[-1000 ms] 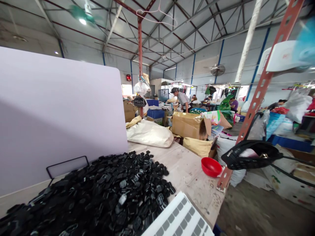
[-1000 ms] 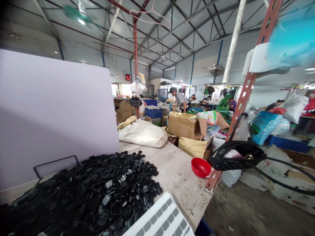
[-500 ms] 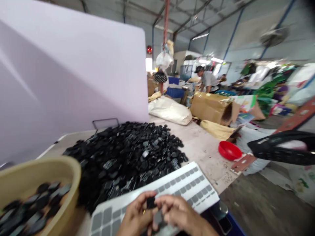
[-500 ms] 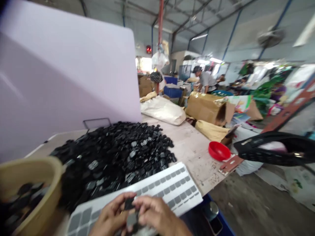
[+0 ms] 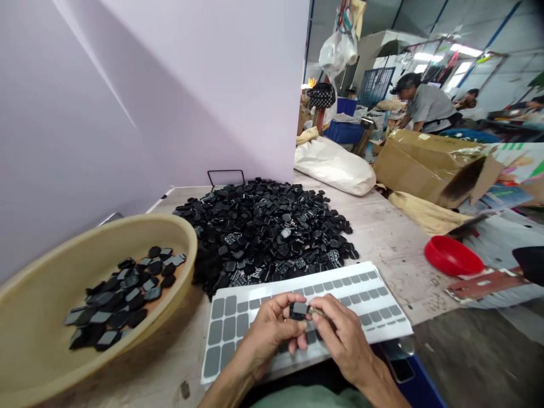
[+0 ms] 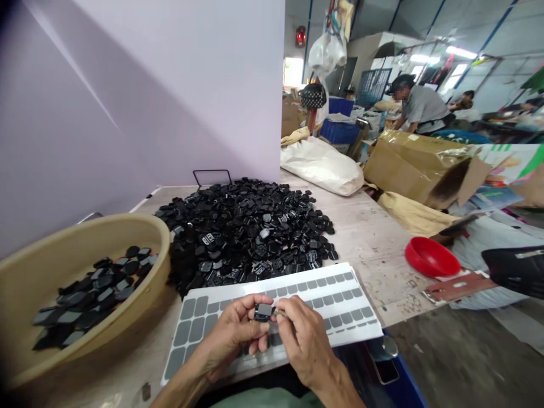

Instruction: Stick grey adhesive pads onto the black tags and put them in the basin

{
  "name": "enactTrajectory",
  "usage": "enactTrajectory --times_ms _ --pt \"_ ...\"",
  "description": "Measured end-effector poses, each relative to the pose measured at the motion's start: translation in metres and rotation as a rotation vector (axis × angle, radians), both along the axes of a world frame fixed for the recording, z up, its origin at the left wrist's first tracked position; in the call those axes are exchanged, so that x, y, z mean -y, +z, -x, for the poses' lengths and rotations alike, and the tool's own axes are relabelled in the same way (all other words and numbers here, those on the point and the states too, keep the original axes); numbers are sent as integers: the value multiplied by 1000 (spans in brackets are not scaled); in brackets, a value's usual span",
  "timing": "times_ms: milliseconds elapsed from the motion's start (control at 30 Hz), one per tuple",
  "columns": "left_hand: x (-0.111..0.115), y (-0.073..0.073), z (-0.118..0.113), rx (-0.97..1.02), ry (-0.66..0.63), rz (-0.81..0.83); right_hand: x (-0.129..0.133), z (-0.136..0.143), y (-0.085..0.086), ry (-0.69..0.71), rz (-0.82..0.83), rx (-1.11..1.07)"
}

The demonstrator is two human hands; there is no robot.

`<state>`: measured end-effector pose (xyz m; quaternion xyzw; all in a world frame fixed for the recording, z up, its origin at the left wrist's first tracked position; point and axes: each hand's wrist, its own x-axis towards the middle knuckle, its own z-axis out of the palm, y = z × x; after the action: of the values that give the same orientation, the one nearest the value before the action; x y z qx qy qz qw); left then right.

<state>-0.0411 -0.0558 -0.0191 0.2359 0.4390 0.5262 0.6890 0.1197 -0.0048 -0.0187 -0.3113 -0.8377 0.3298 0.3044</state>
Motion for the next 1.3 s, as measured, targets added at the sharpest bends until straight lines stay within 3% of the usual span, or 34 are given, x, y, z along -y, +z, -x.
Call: enactTrajectory --times_ms 700,900,1000,1067,1233,1300 --pt "1 -4 1 -26 13 28 0 0 -7 43 -73 109" --pt "2 -8 -1 -112 -21 -1 2 4 -6 68 -72 117" --pt "3 -6 3 -297 -36 2 4 9 -5 76 -114 167" --pt "10 -1 16 -528 18 -19 3 9 -5 73 -156 244" --pt "48 4 77 -1277 477 28 -7 -5 -9 -40 -180 342" --pt "64 -3 94 -1450 519 54 -9 -11 -13 -65 -184 352"
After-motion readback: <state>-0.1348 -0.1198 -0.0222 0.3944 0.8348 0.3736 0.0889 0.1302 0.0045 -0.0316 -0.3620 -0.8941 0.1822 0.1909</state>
